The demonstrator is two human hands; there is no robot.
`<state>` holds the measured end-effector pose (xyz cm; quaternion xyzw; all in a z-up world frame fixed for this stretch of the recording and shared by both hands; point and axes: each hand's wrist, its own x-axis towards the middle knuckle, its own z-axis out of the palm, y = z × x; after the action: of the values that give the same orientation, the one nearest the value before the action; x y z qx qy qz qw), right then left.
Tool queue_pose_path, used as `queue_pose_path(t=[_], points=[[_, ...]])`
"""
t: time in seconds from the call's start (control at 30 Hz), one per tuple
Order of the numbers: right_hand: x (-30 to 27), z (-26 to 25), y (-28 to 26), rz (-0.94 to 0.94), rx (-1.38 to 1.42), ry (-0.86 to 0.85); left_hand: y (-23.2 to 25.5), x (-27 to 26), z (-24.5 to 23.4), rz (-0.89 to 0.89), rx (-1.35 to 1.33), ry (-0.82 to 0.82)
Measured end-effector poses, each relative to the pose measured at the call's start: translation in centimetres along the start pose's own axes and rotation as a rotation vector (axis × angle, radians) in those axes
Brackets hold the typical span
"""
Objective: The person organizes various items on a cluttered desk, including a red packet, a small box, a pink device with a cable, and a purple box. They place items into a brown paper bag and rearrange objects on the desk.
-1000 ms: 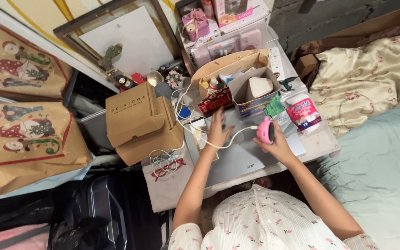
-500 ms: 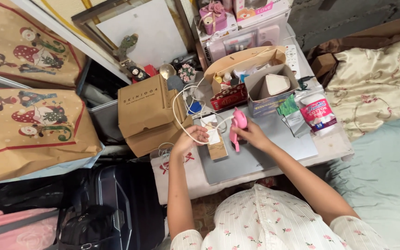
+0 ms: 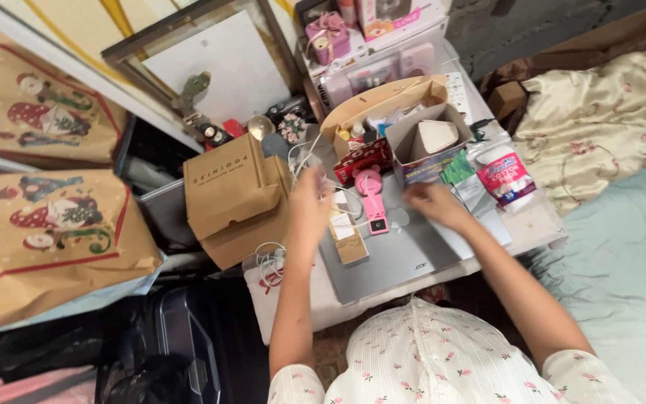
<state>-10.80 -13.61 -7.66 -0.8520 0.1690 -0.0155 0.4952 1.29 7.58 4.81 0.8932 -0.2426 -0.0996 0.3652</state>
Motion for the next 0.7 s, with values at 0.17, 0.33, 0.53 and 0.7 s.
queue_pose_path(t=[0.17, 0.33, 0.53, 0.7], points=[[-1.8, -6.4, 0.6, 0.018, -0.116, 0.343, 3.0, 3.5, 6.3, 0.483, -0.313, -0.045], [-4.2, -8.5, -5.4, -0.187, -0.003, 0.635, 1.3, 6.0, 12.9, 0.568, -0.287, -0.122], [-5.9, -7.8, -6.3, -0.374, -0.297, 0.633, 0.1, 1.7, 15.4, 0.804, -0.184, 0.104], [-6.7, -6.3, -4.4, -0.218, -0.583, 0.497, -2.1, 0.9, 17.3, 1.008, -0.136, 0.411]])
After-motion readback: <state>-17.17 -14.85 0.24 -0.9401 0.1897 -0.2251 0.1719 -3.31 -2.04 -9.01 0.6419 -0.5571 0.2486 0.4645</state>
